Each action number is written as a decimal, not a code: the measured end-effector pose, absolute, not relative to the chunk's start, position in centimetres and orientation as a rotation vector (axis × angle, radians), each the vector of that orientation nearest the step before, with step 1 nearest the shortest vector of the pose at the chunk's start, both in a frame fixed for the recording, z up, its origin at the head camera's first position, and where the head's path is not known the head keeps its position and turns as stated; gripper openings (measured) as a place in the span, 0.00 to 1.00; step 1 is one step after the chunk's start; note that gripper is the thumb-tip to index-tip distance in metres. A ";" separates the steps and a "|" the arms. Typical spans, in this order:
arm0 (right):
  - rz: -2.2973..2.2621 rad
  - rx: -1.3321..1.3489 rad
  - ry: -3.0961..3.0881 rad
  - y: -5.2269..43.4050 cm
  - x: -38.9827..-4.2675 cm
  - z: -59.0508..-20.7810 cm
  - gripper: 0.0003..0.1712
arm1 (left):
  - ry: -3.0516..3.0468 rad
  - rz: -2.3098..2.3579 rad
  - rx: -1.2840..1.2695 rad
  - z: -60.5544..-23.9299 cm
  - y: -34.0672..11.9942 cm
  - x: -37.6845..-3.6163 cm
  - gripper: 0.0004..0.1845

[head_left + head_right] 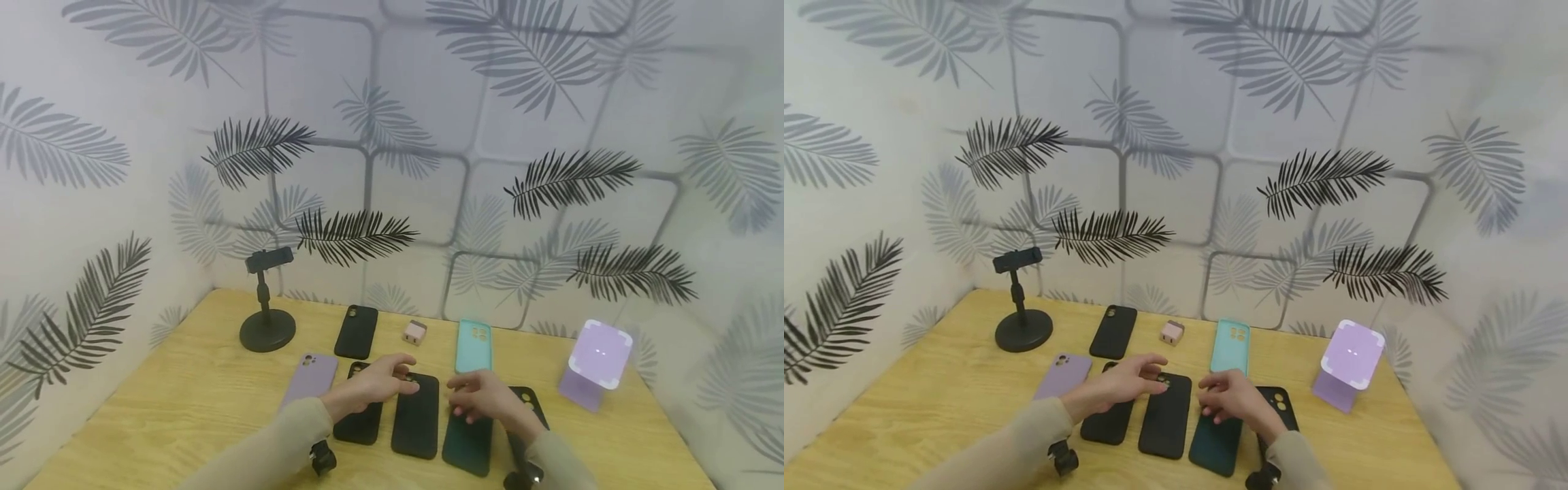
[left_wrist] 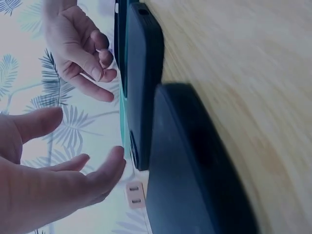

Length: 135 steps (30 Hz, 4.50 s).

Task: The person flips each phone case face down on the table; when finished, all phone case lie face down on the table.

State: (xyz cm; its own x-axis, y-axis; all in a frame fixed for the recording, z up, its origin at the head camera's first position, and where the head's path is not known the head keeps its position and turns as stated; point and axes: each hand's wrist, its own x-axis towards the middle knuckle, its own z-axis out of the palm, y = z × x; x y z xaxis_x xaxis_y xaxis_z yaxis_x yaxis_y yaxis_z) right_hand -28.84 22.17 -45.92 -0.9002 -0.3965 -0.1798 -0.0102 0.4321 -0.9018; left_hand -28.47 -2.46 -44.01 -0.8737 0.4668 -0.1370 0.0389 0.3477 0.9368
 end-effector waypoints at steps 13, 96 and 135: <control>-1.424 -0.296 2.334 27.3 -26.1 -44.9 0.13 | 1.975 1.608 0.530 -44.8 1.5 -27.4 0.26; -1.325 -0.196 2.509 27.6 -25.3 -45.6 0.28 | 1.838 1.697 0.370 -45.3 5.0 -26.5 0.29; -1.390 -0.349 2.589 36.4 -24.0 -46.3 0.27 | 1.826 1.776 0.451 -45.6 11.4 -25.8 0.24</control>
State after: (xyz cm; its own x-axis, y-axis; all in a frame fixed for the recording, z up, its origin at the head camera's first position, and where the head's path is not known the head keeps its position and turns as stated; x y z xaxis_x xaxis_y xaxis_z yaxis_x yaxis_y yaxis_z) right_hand -24.00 36.43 -46.30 -0.9558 -0.2899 -0.0486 -0.1197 0.5350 -0.8363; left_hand -25.84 11.42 -45.61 -0.7936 0.5895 -0.1507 -0.1342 0.0719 0.9883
